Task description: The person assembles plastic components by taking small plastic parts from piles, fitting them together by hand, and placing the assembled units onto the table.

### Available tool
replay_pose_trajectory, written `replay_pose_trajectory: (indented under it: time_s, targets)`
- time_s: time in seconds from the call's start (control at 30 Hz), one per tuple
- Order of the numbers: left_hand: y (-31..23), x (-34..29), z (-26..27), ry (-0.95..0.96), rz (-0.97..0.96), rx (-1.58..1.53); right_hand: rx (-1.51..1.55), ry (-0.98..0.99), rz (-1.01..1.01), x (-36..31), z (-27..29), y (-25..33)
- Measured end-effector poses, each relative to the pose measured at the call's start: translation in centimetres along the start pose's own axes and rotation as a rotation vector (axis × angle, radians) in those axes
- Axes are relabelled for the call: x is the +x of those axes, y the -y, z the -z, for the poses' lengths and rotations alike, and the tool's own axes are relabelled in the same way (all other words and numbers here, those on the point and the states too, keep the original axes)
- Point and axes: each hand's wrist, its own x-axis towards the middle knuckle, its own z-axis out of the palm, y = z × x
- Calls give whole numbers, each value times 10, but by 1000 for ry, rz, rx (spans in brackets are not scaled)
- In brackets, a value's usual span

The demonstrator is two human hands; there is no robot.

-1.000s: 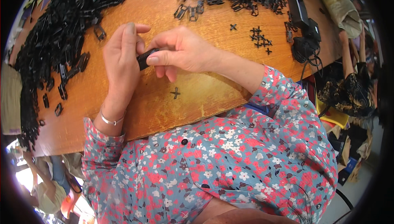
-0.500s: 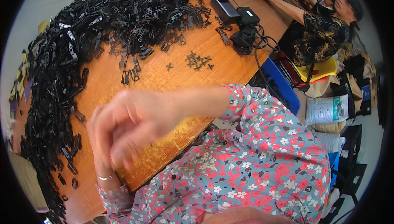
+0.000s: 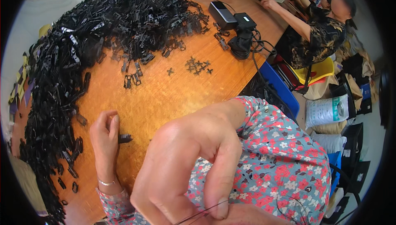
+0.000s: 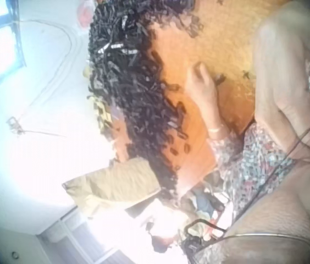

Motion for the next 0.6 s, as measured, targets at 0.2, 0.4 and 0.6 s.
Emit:
replay_pose_trajectory:
  time_s: [0.2,0.4,0.6]
  targets:
    - [-8,1,0,-29,-99,60,321,-82,-150,-10,-8,-10]
    - [-3,-8,6,47,-153,141,368,-67,-175,-13,-8,-35]
    - [7,-24,15,90,-141,82,415,59,-245,-12,16,-37]
